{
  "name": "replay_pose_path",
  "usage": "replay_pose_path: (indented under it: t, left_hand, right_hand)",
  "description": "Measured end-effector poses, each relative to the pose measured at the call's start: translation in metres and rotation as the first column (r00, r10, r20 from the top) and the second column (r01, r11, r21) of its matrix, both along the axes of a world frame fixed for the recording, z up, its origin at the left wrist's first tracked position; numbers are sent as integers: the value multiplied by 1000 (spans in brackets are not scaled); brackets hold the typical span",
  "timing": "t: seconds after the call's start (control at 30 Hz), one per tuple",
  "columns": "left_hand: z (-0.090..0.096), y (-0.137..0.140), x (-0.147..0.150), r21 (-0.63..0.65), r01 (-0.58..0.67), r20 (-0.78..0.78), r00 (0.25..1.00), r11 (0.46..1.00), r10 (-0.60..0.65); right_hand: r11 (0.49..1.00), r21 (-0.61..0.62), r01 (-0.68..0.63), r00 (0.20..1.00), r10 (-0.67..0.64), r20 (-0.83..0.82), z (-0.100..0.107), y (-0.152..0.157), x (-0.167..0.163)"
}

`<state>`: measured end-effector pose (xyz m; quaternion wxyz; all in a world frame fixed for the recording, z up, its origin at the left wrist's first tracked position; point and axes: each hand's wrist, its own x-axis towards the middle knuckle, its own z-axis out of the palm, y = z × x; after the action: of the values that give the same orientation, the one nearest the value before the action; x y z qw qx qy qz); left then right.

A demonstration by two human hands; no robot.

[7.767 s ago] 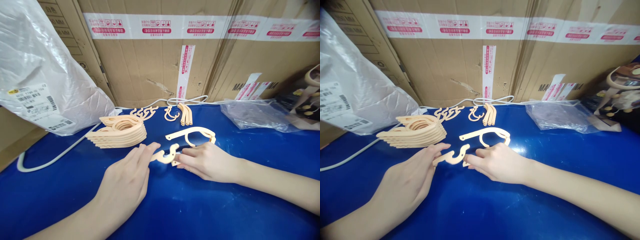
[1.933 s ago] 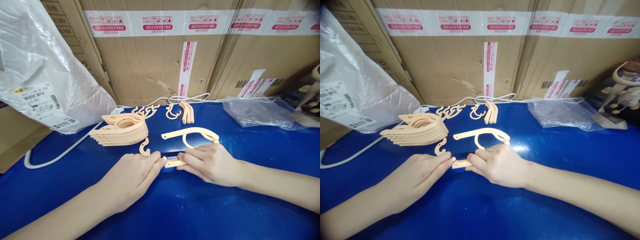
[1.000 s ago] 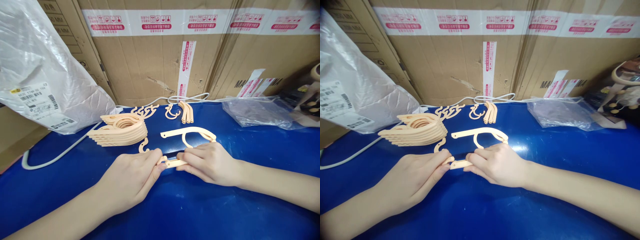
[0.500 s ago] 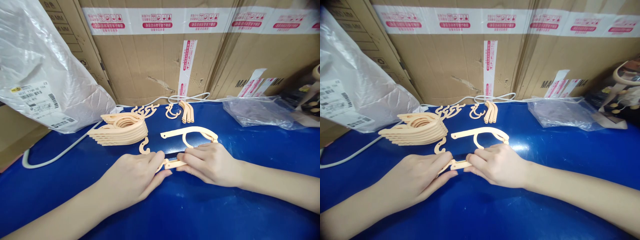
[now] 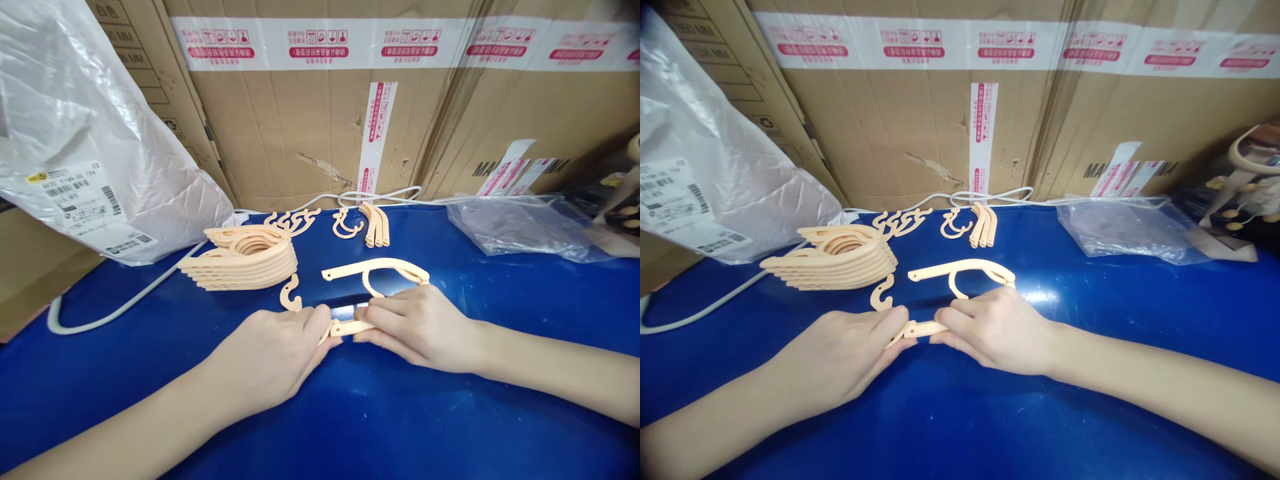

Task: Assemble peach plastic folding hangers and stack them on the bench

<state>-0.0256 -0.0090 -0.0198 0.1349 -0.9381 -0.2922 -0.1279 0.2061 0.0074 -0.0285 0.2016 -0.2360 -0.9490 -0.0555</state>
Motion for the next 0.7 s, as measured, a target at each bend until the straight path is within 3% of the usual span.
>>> replay_pose_path:
  t: [0.1,0.3,0.37,0.53,0.7]
  left_hand:
    - [-1,-1,0,-33,7,9,1000,999,-7]
    - [1,0,1,182,2,-79,997,983,12]
    - [2,0,1,196,8,-82,997,981,8]
    - [0,-1,0,-5,-6,14,1000,1000,6]
    - [-3,-1,-1,-192,-25,77,996,981,40]
  right_hand:
    - [999,34,1,1000,-1,-2,-1,0,0]
    - [1000,12,-4,1000,4,-4,-1,-1,0]
    - [1000,8,-5,1000,6,-7,0,0,0]
    - [999,39,-2,1000,3,-6,0,0,1]
    - [993,119,13,1000,-11,-10,-1,-1,0]
